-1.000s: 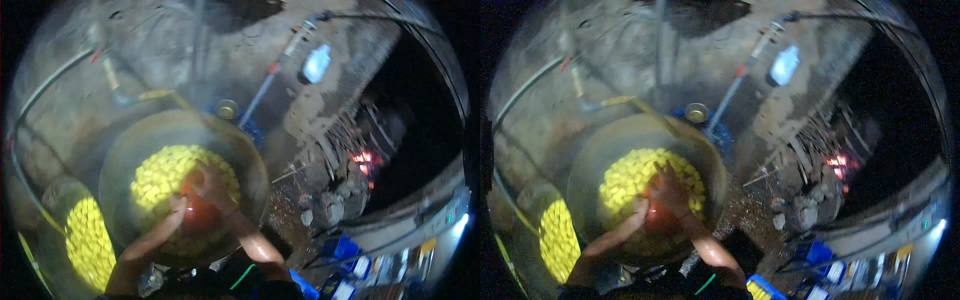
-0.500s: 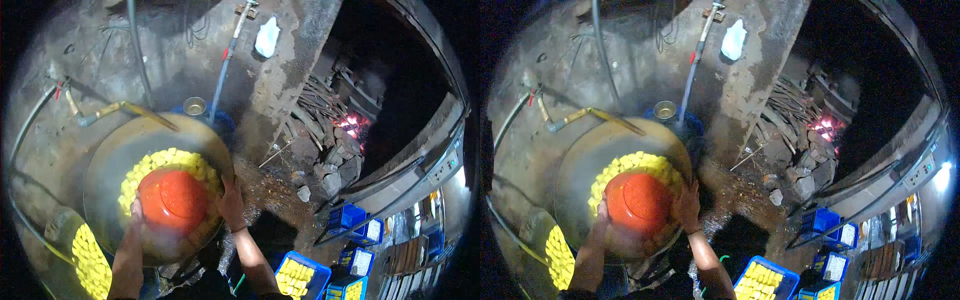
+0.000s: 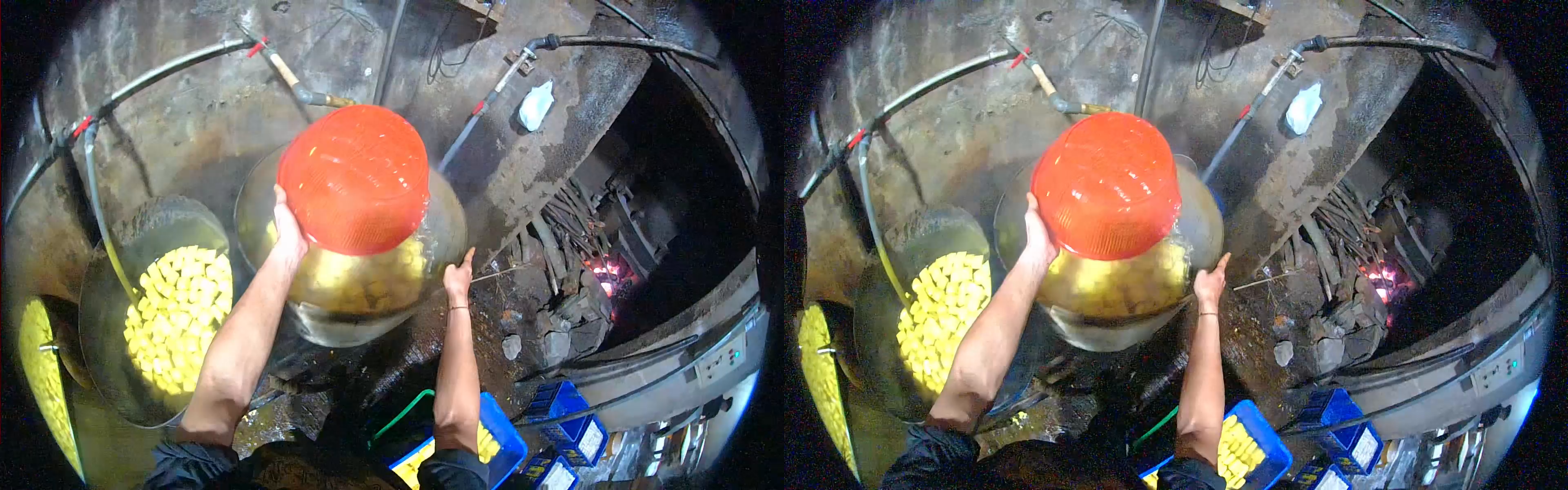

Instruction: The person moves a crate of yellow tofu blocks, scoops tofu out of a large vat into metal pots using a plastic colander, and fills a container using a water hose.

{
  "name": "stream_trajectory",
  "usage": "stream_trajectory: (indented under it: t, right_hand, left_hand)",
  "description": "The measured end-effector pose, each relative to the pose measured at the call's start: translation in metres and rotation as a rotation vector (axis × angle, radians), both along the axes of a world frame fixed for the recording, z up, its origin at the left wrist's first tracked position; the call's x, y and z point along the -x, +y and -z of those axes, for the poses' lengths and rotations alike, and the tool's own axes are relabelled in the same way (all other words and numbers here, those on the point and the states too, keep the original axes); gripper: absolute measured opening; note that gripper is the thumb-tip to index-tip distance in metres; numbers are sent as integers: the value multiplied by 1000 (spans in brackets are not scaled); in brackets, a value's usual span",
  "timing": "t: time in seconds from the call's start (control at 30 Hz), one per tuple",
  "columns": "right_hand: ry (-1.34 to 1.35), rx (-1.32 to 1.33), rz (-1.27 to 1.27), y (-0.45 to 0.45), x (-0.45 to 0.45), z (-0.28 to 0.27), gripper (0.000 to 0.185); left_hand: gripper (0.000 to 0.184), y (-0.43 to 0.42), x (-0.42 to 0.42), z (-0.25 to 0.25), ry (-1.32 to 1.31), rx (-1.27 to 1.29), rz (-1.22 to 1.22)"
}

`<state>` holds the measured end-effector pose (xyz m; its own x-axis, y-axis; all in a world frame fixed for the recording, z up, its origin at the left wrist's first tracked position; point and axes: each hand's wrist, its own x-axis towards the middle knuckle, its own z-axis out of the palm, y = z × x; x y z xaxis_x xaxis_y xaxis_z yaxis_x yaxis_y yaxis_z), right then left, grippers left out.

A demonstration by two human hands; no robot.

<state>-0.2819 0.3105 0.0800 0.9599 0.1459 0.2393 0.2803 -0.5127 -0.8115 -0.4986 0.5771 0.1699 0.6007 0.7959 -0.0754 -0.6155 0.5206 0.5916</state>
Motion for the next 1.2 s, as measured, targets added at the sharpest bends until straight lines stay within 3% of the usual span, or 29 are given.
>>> stream_trajectory:
  t: [0.03, 0.17, 0.23, 0.27, 0.4, 0.43, 0.47, 0.53, 0.57, 0.6, 0.73, 0.8, 0.87, 0.97, 1.03, 1.1, 1.13, 1.17, 1.2]
  right_hand:
    - [-54, -10, 18, 0, -5, 19, 72]
    - [43, 114, 2, -8, 33, -17, 69]
    - [51, 102, -6, -8, 38, -18, 67]
    - [29, 77, -6, -8, 38, -17, 66]
    - [30, 9, -26, -7, 35, -13, 64]
    - [-83, 3, -64, -11, 29, -3, 62]
    - [-199, -7, -100, -13, 22, 6, 59]
    - [-39, -72, -212, -18, 27, -21, 46]
    - [-191, 14, -169, -22, 16, -8, 44]
    - [-345, 103, -129, -20, -8, -2, 41]
    - [-357, 17, -331, 11, -176, -69, 38]
    - [-483, 189, -336, 58, -287, -86, 36]
    - [-803, 328, -375, 114, -389, -100, 34]
    - [-1039, 681, -335, 193, -501, -116, 34]
    - [-1119, 790, -316, 234, -561, -118, 34]
    - [-1354, 1022, -180, 266, -602, -121, 33]
    - [-1368, 1020, -210, 278, -621, -120, 33]
    - [-1474, 1023, -146, 289, -640, -122, 31]
    - [-1579, 1021, -83, 299, -655, -121, 29]
  left_hand:
    - [69, -5, 14, -19, 10, -12, -85]
    - [58, -20, 58, -52, 105, -38, -242]
    - [60, -30, 74, -53, 327, -329, -319]
    - [58, -38, 79, -56, 372, -356, -341]
    - [55, -27, 71, -28, 356, -337, -324]
    - [55, -28, 69, -25, 327, -341, -267]
    - [54, -28, 67, -19, 395, -407, -255]
    - [47, -43, 58, -19, 515, -461, -284]
    - [43, -47, 51, -13, 631, -543, -349]
    - [41, -62, 42, -21, 740, -566, -377]
    - [44, -71, 17, 15, 1052, -478, -317]
    - [41, -82, 19, 54, 1078, -493, -381]
    - [35, -103, -12, 34, 1125, -314, -341]
    - [29, -140, -50, 35, 1101, -297, -511]
    - [47, -153, -66, 18, 1478, -375, -156]
    - [34, -156, -71, 21, 1617, -271, -151]
    - [35, -179, -29, 104, 1353, -660, -598]
    - [42, -193, -5, 128, 1544, -527, -472]
    - [44, -204, -10, 123, 1560, -533, -513]
